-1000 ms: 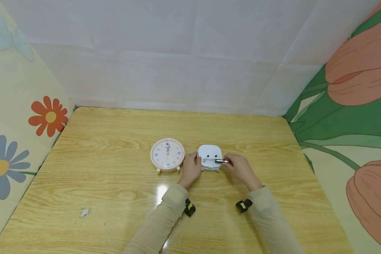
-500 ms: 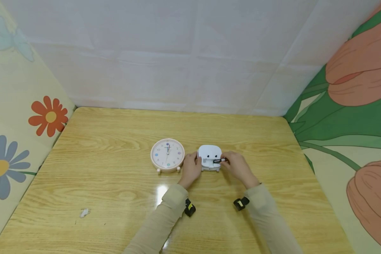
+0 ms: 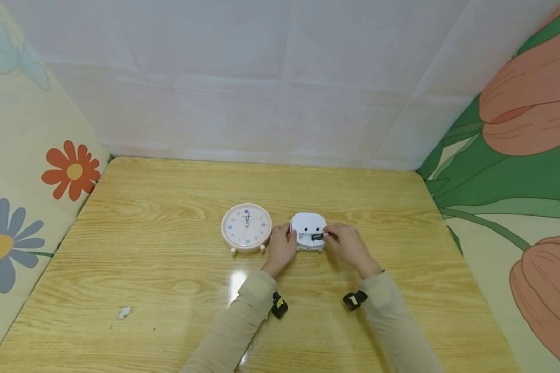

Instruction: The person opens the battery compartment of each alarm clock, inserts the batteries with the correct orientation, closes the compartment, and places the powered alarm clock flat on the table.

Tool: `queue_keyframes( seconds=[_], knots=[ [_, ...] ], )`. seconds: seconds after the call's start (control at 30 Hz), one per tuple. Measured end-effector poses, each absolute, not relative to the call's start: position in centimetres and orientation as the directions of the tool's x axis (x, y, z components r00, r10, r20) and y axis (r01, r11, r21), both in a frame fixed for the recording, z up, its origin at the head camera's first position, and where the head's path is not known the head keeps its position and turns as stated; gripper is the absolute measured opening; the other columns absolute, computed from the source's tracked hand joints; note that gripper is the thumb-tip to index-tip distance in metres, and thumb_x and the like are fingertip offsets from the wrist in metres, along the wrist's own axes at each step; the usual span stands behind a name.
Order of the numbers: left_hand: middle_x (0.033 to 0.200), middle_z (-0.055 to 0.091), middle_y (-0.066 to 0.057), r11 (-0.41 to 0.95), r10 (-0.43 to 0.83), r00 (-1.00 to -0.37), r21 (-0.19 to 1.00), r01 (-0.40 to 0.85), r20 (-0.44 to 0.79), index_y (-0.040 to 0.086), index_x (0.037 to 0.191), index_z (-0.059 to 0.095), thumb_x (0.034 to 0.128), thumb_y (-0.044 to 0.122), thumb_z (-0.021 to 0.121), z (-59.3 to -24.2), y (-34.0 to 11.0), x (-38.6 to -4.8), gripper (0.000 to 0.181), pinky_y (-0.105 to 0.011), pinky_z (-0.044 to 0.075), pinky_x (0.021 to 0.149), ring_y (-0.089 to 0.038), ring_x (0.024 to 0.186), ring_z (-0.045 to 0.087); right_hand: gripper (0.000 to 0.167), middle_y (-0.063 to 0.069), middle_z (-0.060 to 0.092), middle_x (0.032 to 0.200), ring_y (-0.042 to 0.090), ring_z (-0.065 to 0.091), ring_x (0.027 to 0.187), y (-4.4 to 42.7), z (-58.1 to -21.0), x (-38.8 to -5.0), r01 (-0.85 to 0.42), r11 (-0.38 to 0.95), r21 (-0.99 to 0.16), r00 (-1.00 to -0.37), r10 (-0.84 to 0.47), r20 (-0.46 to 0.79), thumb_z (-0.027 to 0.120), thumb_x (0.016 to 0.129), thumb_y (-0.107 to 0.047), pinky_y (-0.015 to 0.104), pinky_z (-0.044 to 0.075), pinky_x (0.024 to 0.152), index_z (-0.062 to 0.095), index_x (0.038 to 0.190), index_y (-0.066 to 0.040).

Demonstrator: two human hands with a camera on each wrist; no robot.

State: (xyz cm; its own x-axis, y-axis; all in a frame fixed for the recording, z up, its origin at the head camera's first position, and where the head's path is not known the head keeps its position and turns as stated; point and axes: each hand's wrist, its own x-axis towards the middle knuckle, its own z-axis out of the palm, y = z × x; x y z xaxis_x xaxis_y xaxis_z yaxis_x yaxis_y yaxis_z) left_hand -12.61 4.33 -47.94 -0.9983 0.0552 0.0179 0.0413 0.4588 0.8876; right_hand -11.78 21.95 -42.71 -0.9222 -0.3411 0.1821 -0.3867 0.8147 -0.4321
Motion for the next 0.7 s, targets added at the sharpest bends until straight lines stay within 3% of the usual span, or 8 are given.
queue_keyframes(
  seconds=[0.4,0.7],
  knots=[
    [0.112,0.053,-0.026,0.456,0.064,-0.998,0.889,0.043,0.015,-0.009,0.124,0.049,0.0939,0.014,0.044,-47.95,4.24,-12.65,0.038,-0.042,0.04,0.091,-0.033,0.106,0.049,0.01,0.008,0.062,0.075,0.016,0.054,0.064,22.01,-42.85,-11.85,-0.38,0.808,-0.45,-0.925,-0.33,0.19,0.07,0.077,-0.004,0.031,0.046,0.058,0.066,0.084,0.001],
    [0.111,0.053,-0.025,0.449,0.066,-0.998,0.892,0.045,0.017,-0.009,0.124,0.049,0.0939,0.014,0.045,-47.89,4.23,-12.56,0.038,-0.041,0.041,0.089,-0.032,0.104,0.049,0.013,0.006,0.061,0.075,0.015,0.054,0.065,21.88,-42.64,-11.71,-0.352,0.824,-0.445,-0.936,-0.318,0.15,0.069,0.079,-0.007,0.03,0.046,0.058,0.065,0.088,0.001]
  ],
)
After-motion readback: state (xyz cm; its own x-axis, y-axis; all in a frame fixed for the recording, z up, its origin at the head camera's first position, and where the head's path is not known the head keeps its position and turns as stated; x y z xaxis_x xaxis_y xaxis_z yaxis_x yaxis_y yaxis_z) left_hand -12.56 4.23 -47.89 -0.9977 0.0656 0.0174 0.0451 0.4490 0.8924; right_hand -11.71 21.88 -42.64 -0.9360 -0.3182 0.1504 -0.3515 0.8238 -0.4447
